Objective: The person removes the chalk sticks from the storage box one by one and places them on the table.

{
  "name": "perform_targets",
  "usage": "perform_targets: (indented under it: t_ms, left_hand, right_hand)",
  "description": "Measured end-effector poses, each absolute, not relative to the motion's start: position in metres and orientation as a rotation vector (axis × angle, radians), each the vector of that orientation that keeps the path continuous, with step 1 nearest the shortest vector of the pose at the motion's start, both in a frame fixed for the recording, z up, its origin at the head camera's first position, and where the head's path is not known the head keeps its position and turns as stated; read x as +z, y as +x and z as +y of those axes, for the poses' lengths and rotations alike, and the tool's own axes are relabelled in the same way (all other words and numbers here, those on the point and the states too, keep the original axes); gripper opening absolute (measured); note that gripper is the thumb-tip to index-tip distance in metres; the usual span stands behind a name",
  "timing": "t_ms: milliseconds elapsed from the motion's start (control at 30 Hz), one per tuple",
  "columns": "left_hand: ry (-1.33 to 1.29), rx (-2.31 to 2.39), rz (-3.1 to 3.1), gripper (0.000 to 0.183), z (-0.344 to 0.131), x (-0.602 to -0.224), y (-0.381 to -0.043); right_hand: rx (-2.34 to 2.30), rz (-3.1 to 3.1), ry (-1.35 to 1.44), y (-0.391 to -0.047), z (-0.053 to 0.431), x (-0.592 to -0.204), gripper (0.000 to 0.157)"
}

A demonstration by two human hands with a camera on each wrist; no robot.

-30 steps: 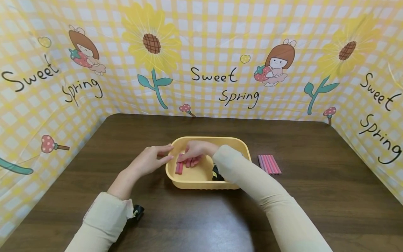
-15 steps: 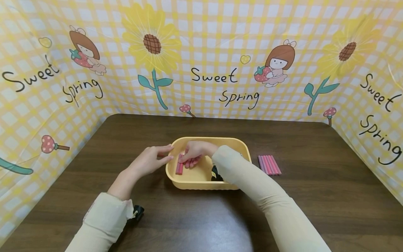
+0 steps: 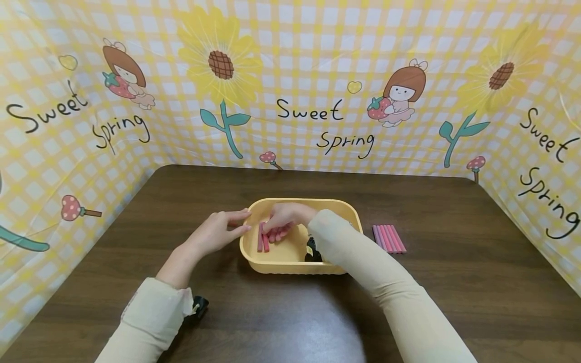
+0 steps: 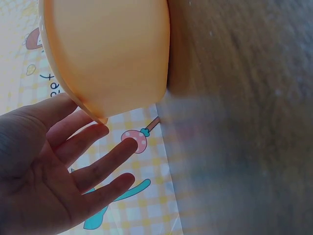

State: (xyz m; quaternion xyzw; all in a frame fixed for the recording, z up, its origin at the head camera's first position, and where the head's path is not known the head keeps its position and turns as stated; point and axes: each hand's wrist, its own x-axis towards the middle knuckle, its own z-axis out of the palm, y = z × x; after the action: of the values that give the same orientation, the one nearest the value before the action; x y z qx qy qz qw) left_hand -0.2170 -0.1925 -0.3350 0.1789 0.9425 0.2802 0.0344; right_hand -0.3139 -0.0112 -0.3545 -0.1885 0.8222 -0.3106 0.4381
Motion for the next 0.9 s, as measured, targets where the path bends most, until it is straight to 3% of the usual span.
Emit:
perform_targets:
  t_ms: [900]
  left_hand:
    - [0.562,0.878,2.896,0.046,-0.193,-0.338,-0.219]
  right_hand:
    - [-0.901,1.945,-0.575,-0.318,0.029,-0.321,0.015]
